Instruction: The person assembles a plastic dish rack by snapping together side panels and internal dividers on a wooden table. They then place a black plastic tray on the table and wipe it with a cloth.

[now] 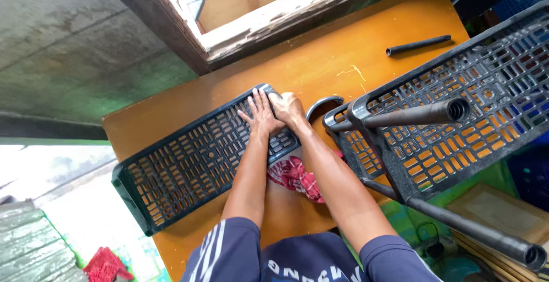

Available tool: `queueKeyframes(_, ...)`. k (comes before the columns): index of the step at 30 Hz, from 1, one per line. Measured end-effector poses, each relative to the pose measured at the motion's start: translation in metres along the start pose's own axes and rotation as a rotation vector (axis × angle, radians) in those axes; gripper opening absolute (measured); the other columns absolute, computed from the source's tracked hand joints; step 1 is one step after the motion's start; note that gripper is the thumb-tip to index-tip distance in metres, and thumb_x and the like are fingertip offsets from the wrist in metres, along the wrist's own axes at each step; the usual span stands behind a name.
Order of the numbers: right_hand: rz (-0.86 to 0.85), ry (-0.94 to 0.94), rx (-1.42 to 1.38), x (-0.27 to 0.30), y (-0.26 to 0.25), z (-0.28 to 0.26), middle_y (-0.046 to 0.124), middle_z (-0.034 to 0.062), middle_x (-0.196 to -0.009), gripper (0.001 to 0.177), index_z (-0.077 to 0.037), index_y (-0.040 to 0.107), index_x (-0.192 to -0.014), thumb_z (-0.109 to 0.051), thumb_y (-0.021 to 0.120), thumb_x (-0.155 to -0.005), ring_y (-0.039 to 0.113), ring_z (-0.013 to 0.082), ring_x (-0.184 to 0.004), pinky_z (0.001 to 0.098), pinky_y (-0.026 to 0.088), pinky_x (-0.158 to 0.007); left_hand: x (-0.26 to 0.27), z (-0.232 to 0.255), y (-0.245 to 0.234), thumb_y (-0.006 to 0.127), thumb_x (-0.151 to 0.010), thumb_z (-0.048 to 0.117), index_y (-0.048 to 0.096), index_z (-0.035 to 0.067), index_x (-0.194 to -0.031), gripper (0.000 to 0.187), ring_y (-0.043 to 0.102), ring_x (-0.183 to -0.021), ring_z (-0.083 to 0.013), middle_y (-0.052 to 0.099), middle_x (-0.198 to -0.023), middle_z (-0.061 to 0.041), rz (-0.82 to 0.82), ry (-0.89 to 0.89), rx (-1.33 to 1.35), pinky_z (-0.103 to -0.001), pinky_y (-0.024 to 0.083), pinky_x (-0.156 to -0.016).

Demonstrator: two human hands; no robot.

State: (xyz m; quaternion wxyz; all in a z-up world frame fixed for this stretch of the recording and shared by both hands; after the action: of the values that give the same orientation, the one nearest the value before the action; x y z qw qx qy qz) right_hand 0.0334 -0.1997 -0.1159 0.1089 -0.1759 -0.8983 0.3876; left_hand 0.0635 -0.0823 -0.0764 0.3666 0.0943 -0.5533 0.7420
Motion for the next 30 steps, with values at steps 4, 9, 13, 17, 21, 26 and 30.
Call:
queueKeyframes(4,0.080,0.048,0.037,0.019,-0.025,-0.043,0.071,0.0286,-0.095,0.038,-0.010,0.079,-0.102,-0.040,0.057,-0.095,0.067,0.0481,-0.081,0.0543,0.055,-0.067,-0.026,-0.013,0.021,0.078,-0.072,0.060,-0.009,0.007,-0.163,0.137,-0.016,-0.157,-0.0366,-0.018,-0.172,-0.012,0.066,0.058,-0.055,-0.077,-0.011,-0.111)
queueKeyframes(9,0.069,0.276,0.012,0.059,-0.044,-0.110,0.070,0.0316,-0.089,0.049,-0.003,0.071,-0.105,-0.049,0.059,-0.094,0.070,0.0473,-0.081,0.0565,0.056,-0.074,-0.051,-0.030,0.046,0.068,-0.082,0.058,0.001,0.011,-0.165,0.117,-0.012,-0.159,-0.0394,-0.016,-0.174,-0.013,0.061,0.057,-0.026,-0.079,-0.009,-0.112)
queueKeyframes(13,0.181,0.190,-0.223,0.063,-0.075,-0.119,0.066,0.0323,-0.089,0.047,0.001,0.064,-0.102,-0.046,0.055,-0.100,0.067,0.0507,-0.084,0.0589,0.055,-0.068,-0.063,-0.029,0.045,0.063,-0.091,0.053,0.005,0.010,-0.167,0.106,-0.008,-0.157,-0.0421,-0.015,-0.173,-0.015,0.215,0.112,-0.037,-0.082,-0.008,-0.108)
queueKeyframes(17,0.102,0.332,-0.354,0.057,-0.106,-0.093,0.068,0.0285,-0.085,0.036,-0.003,0.054,-0.109,-0.037,0.048,-0.099,0.068,0.0480,-0.080,0.0564,0.053,-0.072,-0.063,-0.025,0.035,0.072,-0.080,0.063,0.012,0.010,-0.164,0.116,-0.005,-0.157,-0.0413,-0.009,-0.171,-0.018,0.125,0.099,-0.058,-0.078,-0.002,-0.113)
queueKeyframes(21,0.256,0.057,-0.308,0.088,-0.119,-0.097,0.065,0.0309,-0.097,0.030,0.004,0.057,-0.104,-0.026,0.057,-0.099,0.064,0.0478,-0.094,0.0524,0.051,-0.082,-0.034,-0.032,0.014,0.078,-0.073,0.069,0.023,0.013,-0.160,0.117,0.001,-0.158,-0.0418,0.000,-0.170,-0.021,0.145,0.198,0.020,-0.075,0.005,-0.118)
queueKeyframes(26,0.359,0.019,-0.229,0.128,-0.109,-0.099,0.068,0.0287,-0.102,0.031,0.005,0.061,-0.115,-0.021,0.062,-0.098,0.067,0.0444,-0.094,0.0499,0.053,-0.082,0.036,-0.037,0.009,0.084,-0.072,0.061,0.037,0.019,-0.158,0.107,0.009,-0.158,-0.0470,0.011,-0.169,-0.025,0.170,0.297,0.089,-0.076,0.012,-0.118)
queueKeyframes(30,0.381,0.229,-0.388,0.132,-0.107,-0.091,0.072,0.0154,-0.089,0.031,0.000,0.059,-0.118,-0.027,0.057,-0.103,0.075,0.0286,-0.079,0.0414,0.059,-0.068,0.076,-0.040,0.033,0.091,-0.059,0.053,0.028,0.028,-0.159,0.120,0.004,-0.152,-0.0499,0.003,-0.165,-0.026,-0.005,0.341,-0.213,-0.078,0.011,-0.112)
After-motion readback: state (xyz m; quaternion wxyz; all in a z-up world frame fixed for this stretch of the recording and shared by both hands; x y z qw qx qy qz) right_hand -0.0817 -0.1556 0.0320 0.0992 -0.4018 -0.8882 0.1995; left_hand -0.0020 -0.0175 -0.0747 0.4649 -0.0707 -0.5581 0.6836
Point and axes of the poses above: each hand's wrist, its own x-axis away from the middle knuckle, its own y-axis out of the palm, z = x × y, the point moved 4 cm from there along -x, towards the middle knuckle
